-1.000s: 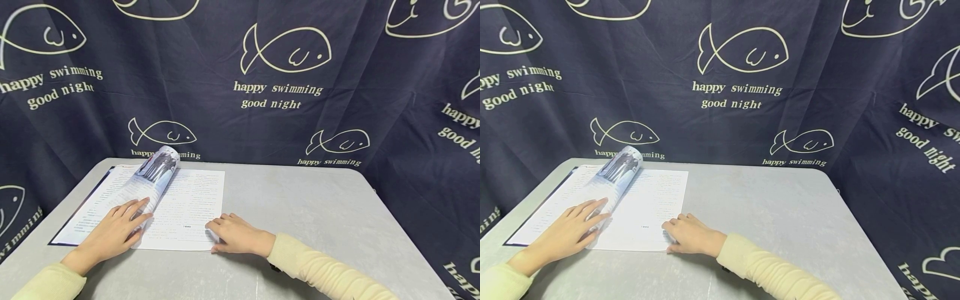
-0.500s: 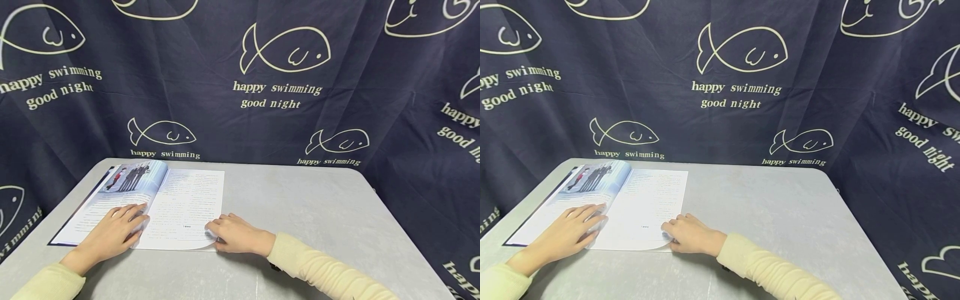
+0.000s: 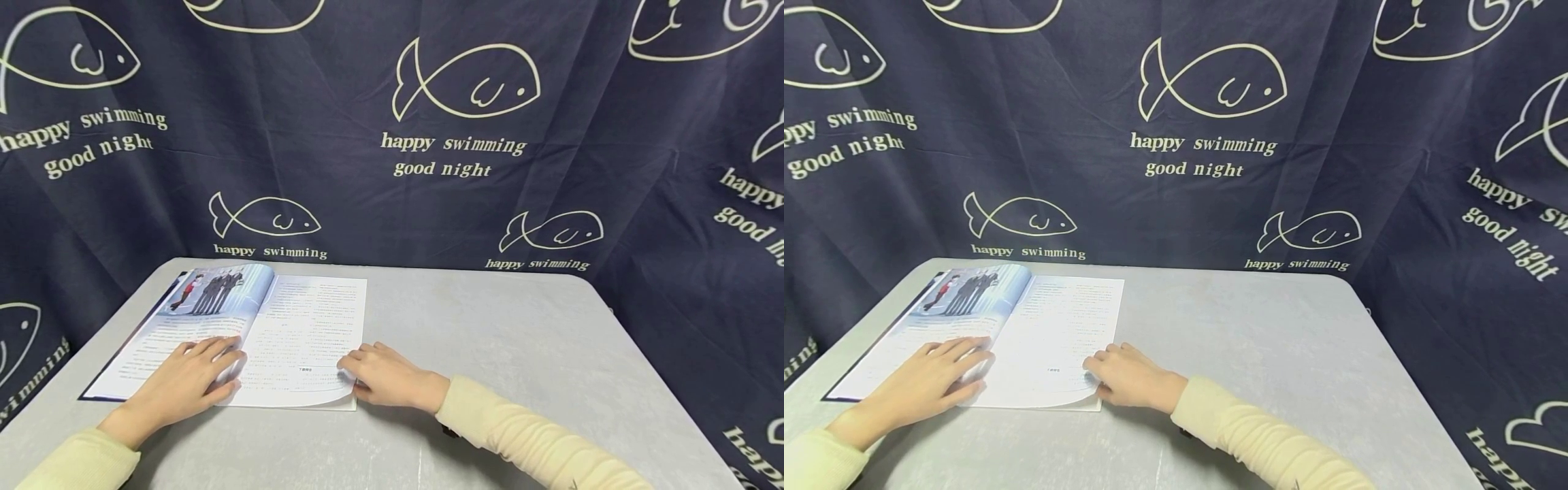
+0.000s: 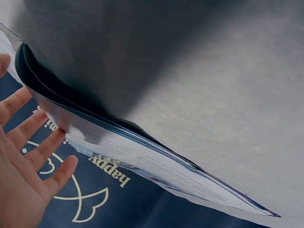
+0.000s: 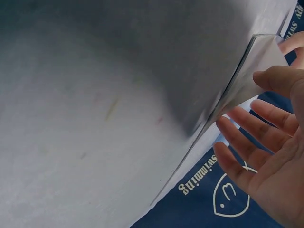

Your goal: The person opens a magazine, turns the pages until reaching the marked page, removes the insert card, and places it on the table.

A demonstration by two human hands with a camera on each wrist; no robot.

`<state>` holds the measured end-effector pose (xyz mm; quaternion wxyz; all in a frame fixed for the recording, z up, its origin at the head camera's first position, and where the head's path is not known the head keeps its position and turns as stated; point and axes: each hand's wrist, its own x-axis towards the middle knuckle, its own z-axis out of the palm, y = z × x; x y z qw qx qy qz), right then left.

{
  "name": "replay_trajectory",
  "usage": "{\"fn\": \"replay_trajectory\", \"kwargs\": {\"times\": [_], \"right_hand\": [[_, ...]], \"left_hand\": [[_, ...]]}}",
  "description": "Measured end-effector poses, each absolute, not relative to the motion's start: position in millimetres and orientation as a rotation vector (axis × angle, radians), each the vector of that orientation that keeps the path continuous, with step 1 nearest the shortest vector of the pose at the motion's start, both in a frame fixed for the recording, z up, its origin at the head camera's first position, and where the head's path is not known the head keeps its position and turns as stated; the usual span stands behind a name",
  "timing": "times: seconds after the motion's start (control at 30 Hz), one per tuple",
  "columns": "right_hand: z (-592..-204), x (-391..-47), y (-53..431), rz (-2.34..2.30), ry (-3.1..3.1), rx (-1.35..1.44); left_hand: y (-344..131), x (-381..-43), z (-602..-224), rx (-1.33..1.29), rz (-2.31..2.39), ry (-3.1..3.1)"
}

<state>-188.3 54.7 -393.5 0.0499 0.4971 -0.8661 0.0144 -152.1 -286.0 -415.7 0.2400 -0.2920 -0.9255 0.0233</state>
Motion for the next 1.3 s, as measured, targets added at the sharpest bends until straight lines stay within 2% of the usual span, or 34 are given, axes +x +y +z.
{"fn": "replay_trajectory", "kwargs": {"times": [1.3], "right_hand": [[-386.1,-206.8,49.3,0.25,-2.541,1.383]], "left_hand": [[-274.6,-147.2,-414.1,-0.81,0.009,-2.644]]}}
